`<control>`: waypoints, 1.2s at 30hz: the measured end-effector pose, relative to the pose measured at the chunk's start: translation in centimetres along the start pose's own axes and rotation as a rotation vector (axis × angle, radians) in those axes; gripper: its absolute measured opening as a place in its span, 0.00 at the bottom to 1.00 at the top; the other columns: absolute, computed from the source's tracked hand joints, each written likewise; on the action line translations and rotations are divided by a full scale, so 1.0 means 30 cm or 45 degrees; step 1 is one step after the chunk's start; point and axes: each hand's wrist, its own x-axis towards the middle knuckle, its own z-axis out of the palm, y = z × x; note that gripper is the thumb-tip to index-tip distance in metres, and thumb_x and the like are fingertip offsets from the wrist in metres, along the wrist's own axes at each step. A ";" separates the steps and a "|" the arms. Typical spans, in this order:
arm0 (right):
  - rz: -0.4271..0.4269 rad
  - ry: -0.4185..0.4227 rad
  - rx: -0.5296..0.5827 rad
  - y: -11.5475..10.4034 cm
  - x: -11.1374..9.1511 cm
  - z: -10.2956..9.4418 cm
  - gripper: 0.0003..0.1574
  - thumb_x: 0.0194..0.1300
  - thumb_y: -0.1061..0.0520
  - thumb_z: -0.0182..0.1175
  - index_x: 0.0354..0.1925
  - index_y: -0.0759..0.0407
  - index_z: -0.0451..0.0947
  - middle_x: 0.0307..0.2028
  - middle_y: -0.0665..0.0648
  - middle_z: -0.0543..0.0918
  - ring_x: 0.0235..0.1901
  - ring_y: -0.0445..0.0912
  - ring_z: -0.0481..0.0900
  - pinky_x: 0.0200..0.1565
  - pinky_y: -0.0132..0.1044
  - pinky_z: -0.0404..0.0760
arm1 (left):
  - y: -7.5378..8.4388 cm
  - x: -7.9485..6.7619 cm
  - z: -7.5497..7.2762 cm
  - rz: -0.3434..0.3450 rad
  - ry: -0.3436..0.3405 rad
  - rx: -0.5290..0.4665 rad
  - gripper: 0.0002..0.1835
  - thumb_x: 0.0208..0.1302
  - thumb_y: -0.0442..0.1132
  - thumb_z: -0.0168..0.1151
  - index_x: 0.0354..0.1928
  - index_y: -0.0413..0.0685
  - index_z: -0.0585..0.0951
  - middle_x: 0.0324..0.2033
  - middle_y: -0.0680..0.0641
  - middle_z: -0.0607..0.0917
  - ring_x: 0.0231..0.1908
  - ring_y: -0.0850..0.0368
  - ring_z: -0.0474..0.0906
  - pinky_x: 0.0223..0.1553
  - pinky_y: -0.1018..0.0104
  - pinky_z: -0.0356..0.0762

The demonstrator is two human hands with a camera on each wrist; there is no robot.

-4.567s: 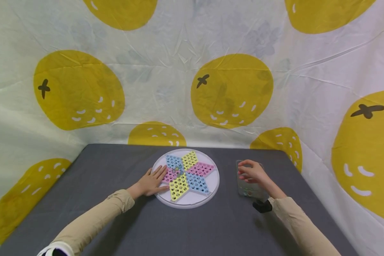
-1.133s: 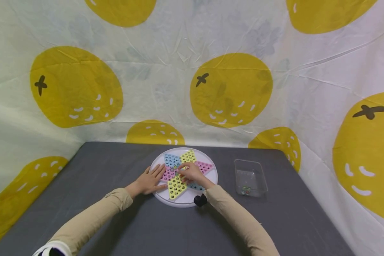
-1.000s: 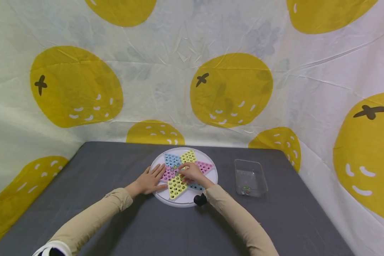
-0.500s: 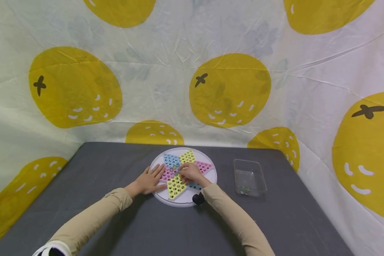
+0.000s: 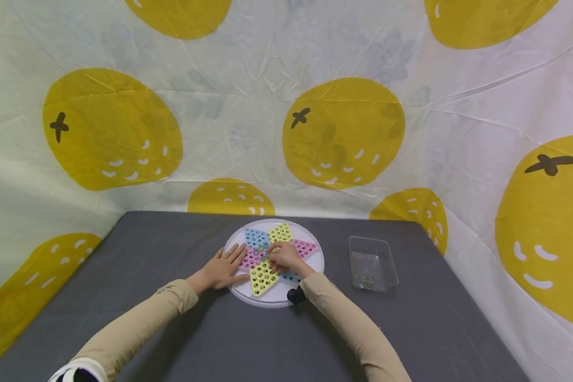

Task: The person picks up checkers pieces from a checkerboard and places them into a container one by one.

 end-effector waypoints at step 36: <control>0.005 -0.055 0.072 -0.001 -0.048 -0.036 0.14 0.61 0.55 0.55 0.45 0.58 0.74 0.23 0.55 0.80 0.15 0.40 0.73 0.17 0.28 0.71 | -0.006 0.008 0.010 -0.005 -0.006 0.005 0.44 0.59 0.69 0.36 0.69 0.48 0.47 0.70 0.49 0.46 0.69 0.52 0.42 0.65 0.47 0.44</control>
